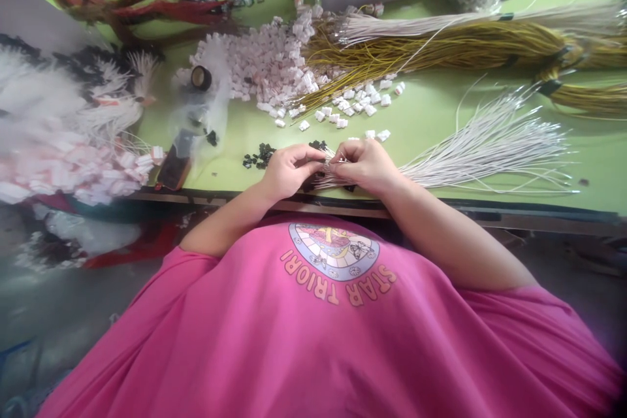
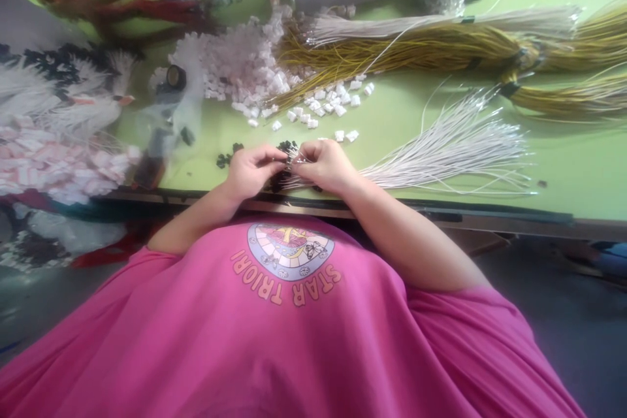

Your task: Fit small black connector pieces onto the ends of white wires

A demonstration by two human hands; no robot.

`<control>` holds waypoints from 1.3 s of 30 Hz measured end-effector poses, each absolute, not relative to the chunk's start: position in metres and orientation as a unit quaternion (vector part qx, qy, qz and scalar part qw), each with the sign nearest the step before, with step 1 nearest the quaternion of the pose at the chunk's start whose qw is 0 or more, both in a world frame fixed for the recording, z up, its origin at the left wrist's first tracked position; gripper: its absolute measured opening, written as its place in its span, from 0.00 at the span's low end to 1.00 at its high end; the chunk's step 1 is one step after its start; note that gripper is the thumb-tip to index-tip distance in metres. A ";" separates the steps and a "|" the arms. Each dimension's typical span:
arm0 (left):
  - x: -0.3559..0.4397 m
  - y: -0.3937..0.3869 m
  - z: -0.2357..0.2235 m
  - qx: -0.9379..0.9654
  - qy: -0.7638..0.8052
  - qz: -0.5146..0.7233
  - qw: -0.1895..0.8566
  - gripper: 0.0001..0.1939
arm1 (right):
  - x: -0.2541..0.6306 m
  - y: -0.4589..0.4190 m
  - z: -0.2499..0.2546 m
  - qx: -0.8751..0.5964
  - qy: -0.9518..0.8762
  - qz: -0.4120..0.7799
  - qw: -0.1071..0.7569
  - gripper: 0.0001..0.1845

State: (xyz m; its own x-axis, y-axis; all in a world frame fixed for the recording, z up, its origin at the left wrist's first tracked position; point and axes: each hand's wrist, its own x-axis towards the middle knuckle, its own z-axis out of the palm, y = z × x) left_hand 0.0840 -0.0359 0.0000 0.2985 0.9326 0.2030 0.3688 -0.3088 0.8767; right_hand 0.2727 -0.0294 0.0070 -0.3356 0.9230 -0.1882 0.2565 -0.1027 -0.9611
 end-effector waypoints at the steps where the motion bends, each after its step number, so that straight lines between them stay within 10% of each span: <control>1: 0.083 -0.035 0.000 0.724 0.447 0.377 0.366 0.05 | 0.273 -0.029 0.006 -0.492 -0.601 0.553 0.301 0.05; 39: 0.088 -0.040 0.004 0.730 0.470 0.333 0.369 0.04 | 0.274 -0.029 0.005 -0.494 -0.631 0.537 0.262 0.09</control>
State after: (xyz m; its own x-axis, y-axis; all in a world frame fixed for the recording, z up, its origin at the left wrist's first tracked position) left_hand 0.0880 -0.0398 0.0036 0.3366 0.9312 0.1399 0.4395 -0.2868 0.8512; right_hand 0.2736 -0.0288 0.0052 -0.3750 0.9053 -0.1994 0.3417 -0.0650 -0.9376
